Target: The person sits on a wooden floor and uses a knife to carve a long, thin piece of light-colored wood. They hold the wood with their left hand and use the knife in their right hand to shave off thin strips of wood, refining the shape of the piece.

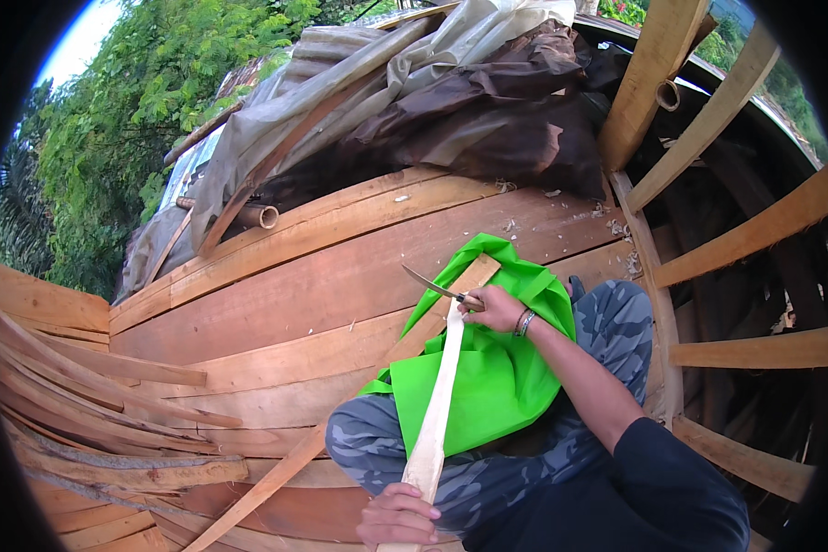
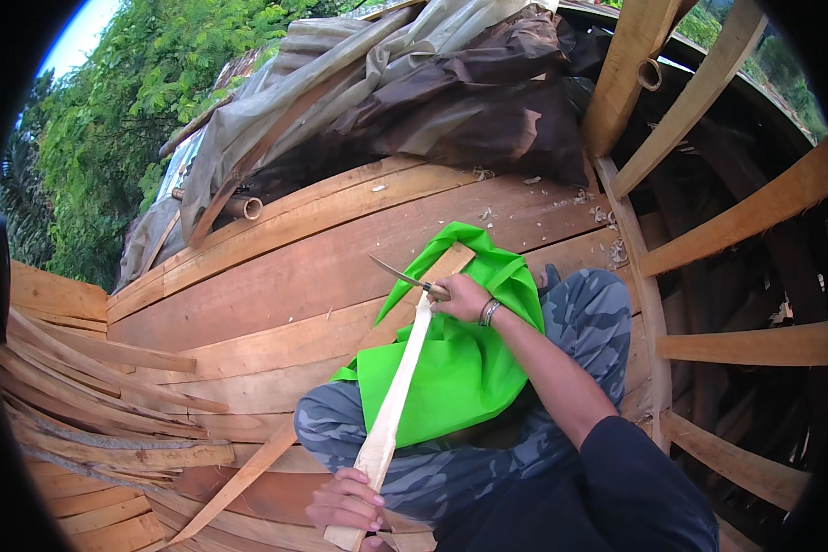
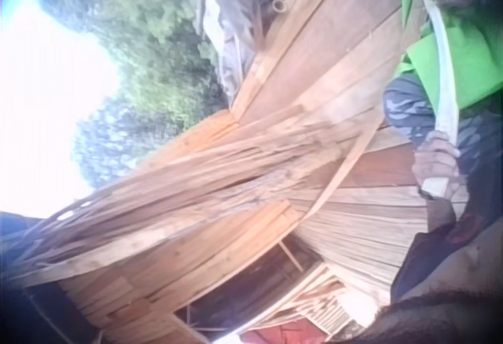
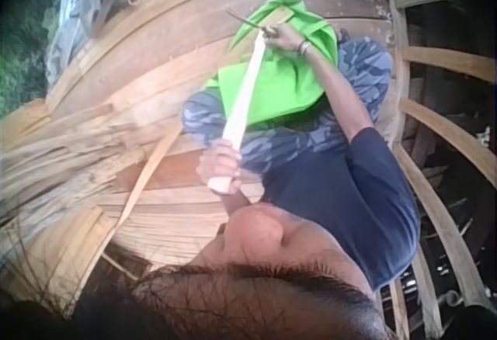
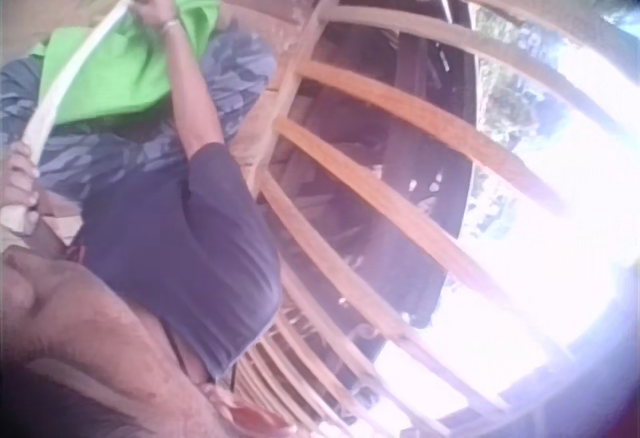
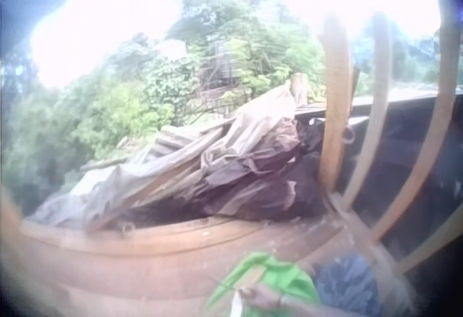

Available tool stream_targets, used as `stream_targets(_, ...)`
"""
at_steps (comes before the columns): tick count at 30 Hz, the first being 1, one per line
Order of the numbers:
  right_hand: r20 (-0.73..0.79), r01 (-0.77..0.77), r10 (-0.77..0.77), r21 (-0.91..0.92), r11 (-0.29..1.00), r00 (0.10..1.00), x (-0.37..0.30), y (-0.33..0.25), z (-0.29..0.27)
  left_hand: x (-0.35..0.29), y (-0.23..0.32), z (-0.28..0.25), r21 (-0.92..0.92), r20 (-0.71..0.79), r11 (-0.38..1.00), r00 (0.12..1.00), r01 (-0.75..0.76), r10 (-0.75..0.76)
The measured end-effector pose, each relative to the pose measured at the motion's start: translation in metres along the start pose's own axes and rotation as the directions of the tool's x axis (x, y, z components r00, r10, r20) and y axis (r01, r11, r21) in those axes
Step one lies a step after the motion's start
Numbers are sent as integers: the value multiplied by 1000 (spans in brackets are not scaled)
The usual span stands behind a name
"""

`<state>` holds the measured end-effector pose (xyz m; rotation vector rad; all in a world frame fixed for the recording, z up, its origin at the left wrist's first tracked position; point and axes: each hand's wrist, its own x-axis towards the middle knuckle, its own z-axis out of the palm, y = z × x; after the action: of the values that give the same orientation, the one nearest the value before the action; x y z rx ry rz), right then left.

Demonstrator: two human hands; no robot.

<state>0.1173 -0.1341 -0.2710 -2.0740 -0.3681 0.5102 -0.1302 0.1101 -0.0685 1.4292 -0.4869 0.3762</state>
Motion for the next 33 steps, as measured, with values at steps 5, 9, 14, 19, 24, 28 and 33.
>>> stream_targets(5, 177, -9, 35, -149, 989, 984, 10, -26, -18, 1, 1, 0, -3, -23, 1000, 1000, -1, 1)
stream_targets(9, 0, -52, 53, -162, 986, 999, -4, -24, 2, 0, 1, 0, -11, -61, 1000, 998, 0, 0)
stream_targets(14, -119, 91, -89, 8, 996, 989, -3, 12, 12, -6, -2, 3, -45, -102, 999, 995, 1, -6)
stream_targets(19, 94, -276, 283, 638, 719, 954, 3, -9, -10, -19, -5, -1, -26, -264, 999, 964, 22, -28)
stream_targets(24, 283, -317, 145, 804, 503, 948, -37, -52, -28, -19, -6, 5, -18, -390, 1000, 921, 7, -13)
stream_targets(28, 247, -380, 313, 776, 503, 917, -74, -54, -24, -11, -2, 18, 51, -400, 999, 917, 6, 15)
stream_targets(33, 267, -354, 292, 884, 305, 918, -115, -65, -22, -11, -3, 27, 63, -363, 998, 931, -16, 38)
